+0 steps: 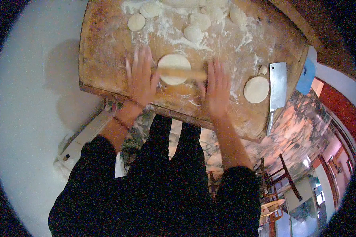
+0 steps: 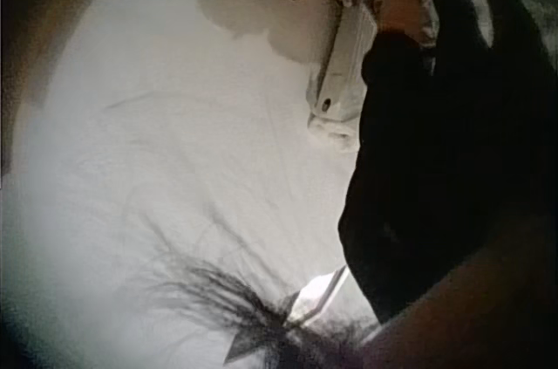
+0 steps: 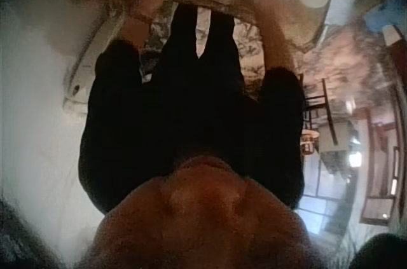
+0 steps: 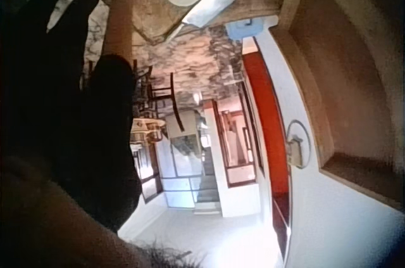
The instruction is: The person flattens small pieces of dough with a rolling pin on a wooden board. The person picks up a small dough ball, places it on the floured board, and rolls it out by hand into a thin circular wrapper, repeating this for several pieces and stacking the finished wrappers.
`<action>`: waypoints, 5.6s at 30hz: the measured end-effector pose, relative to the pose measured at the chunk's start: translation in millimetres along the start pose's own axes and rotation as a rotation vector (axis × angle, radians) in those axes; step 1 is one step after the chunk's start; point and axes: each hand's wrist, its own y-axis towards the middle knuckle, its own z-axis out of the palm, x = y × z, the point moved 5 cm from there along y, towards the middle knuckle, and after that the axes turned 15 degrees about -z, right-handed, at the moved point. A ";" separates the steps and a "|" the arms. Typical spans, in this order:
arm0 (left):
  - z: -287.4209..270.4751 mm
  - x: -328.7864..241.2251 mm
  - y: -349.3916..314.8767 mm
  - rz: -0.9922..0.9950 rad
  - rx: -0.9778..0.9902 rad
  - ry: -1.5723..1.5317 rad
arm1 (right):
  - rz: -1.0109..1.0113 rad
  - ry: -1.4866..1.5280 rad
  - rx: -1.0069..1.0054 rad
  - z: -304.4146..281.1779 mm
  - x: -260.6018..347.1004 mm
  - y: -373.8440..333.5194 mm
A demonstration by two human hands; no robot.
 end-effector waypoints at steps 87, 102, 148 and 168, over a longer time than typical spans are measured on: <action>43.7 -200.5 21.4 -0.017 1.042 -1.143 | 0.159 0.286 -0.065 -39.2 77.2 -123.0; 2.6 -74.2 41.4 0.108 0.260 -0.282 | 0.154 0.323 -0.117 -45.4 53.3 -109.1; 19.2 -93.6 20.3 0.192 0.347 -0.118 | 0.192 0.360 -0.109 -33.9 99.9 -113.2; 30.3 -114.7 2.3 0.886 0.163 -0.127 | 0.280 0.367 -0.120 -39.6 77.6 -150.2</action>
